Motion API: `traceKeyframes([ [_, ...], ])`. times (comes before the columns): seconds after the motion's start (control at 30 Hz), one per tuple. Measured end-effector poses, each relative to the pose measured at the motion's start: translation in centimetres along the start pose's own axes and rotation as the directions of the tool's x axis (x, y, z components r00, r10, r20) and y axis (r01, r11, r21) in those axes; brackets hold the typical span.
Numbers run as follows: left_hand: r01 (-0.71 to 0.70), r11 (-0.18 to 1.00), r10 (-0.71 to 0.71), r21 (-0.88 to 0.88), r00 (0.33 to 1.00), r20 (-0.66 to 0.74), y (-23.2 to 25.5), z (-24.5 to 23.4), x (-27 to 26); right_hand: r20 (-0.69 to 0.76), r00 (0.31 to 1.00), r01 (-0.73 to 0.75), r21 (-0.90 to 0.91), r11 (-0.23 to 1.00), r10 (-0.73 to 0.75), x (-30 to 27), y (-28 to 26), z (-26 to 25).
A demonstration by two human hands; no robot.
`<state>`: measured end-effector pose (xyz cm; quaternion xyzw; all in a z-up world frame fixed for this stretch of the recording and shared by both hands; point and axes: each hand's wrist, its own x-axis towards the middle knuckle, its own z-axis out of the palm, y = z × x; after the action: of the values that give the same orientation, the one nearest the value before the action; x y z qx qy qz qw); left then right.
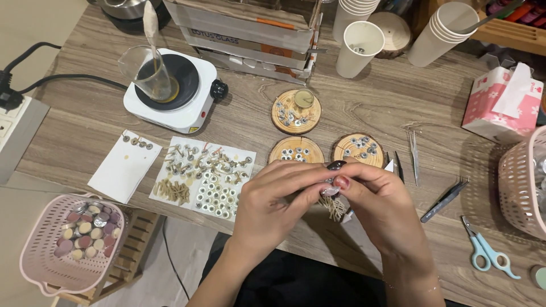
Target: The recorder is attaching metal wick tabs to candle wicks using tweezers and a small tool at a candle-making workshop desk.
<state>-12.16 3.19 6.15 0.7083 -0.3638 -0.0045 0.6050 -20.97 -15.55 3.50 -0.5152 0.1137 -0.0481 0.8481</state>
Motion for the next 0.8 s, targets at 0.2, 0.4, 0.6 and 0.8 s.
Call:
traceKeyframes([
  [0.2,0.005,0.999,-0.005,-0.036,1.0,0.019,0.05,0.08,-0.01,-0.023,1.0,-0.006,-0.025,1.0,0.006,-0.27,-0.06,0.3],
  [0.4,0.003,1.0,-0.003,0.006,1.0,0.022,0.33,0.24,0.2,-0.02,1.0,-0.016,-0.012,1.0,0.016,-0.53,0.06,0.19],
  [0.6,0.012,1.0,-0.012,-0.008,1.0,0.026,0.36,0.46,0.21,-0.02,0.994,-0.109,0.062,0.992,0.11,-0.58,0.01,0.26],
  [0.8,0.041,0.999,-0.041,0.009,0.999,-0.008,0.24,0.76,-0.09,-0.103,0.989,-0.107,-0.003,0.994,0.106,-1.02,0.7,0.44],
])
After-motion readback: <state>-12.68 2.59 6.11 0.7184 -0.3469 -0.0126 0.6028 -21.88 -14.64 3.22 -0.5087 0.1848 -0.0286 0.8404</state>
